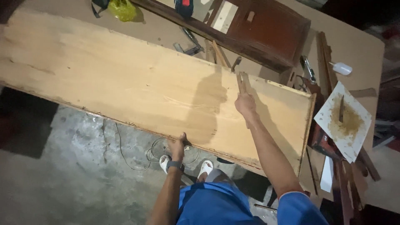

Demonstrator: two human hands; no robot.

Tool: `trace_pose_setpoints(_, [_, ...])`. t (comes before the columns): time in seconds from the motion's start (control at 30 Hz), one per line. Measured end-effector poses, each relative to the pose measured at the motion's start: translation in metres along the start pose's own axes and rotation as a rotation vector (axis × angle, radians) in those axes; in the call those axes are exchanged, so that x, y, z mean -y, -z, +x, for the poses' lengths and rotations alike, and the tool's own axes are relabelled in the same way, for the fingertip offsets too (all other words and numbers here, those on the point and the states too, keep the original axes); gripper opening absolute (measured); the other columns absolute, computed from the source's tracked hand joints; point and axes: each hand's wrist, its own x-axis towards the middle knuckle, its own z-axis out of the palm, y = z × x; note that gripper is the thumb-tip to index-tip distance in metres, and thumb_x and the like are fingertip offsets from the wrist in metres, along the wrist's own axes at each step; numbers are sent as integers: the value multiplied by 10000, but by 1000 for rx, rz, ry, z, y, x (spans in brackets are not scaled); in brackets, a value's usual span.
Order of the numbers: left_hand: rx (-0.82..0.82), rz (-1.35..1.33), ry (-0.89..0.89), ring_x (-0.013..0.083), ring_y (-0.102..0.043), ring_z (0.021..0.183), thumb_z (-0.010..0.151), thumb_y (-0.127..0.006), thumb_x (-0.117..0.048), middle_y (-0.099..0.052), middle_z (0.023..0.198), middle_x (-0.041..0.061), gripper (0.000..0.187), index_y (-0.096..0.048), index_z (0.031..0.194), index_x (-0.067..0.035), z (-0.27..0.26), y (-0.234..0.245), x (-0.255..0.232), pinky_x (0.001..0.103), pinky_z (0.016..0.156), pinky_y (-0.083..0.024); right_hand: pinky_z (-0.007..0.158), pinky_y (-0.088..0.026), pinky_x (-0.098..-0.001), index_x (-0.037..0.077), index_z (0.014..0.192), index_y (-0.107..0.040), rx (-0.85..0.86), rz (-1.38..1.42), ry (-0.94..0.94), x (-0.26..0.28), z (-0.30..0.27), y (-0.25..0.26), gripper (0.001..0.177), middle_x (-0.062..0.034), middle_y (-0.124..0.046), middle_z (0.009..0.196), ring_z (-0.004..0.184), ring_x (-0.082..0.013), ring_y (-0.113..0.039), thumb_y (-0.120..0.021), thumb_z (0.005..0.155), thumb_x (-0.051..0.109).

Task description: The person places a large wooden board on a workbench and uses a hammer to tap along its edges. They then use a hammer and a small wooden stick to tap a pink drawer slide mechanism attached to the board.

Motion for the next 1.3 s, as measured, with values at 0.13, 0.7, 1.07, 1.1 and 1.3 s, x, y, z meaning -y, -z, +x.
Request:
trace_pose_setpoints(0.13, [-1,37,-4,272,-658,1122,785,-915,-163,-686,1236,146,713,-550,1392,-80,-5,-2,-3,517,922,-562,939,-536,-604,210,1645,-204,66,34,-100,8,5,7,564,-312,-653,1192,1159,-491,-652,-343,1099,212])
trace_pose_setpoints(0.7, [-34,177,56,372,-638,1238,770,-904,-298,-693,1285,193,695,-622,1350,-40,-31,-5,-26,539,1041,-496,1125,-414,-585,64,1577,-333,138,20,-40,16,7,18,538,-270,-480,1465,1333,-477,-506,-393,1043,86])
trace_pose_setpoints(1.07, [-48,117,7,339,-663,1179,784,-896,-207,-695,1260,203,666,-617,1350,6,-39,-11,-55,538,957,-527,974,-533,-604,192,1645,-152,-40,139,-62,38,-1,40,660,-329,-622,1287,1205,-503,-611,-395,1052,36])
trace_pose_setpoints(1.1, [-78,155,41,346,-678,1156,761,-913,-273,-697,1249,196,668,-647,1317,-15,-44,-10,-63,543,952,-528,1004,-521,-578,163,1638,-217,55,31,-77,44,3,44,633,-313,-609,1326,1251,-467,-599,-393,1042,42])
trace_pose_setpoints(1.3, [-29,122,121,330,-704,785,859,-852,-214,-677,1038,211,650,-504,1359,13,-33,-10,-53,452,671,-621,1131,-378,-592,-77,1476,-465,-27,234,-171,25,-10,18,471,-359,-529,1406,1360,-487,-473,-438,1056,134])
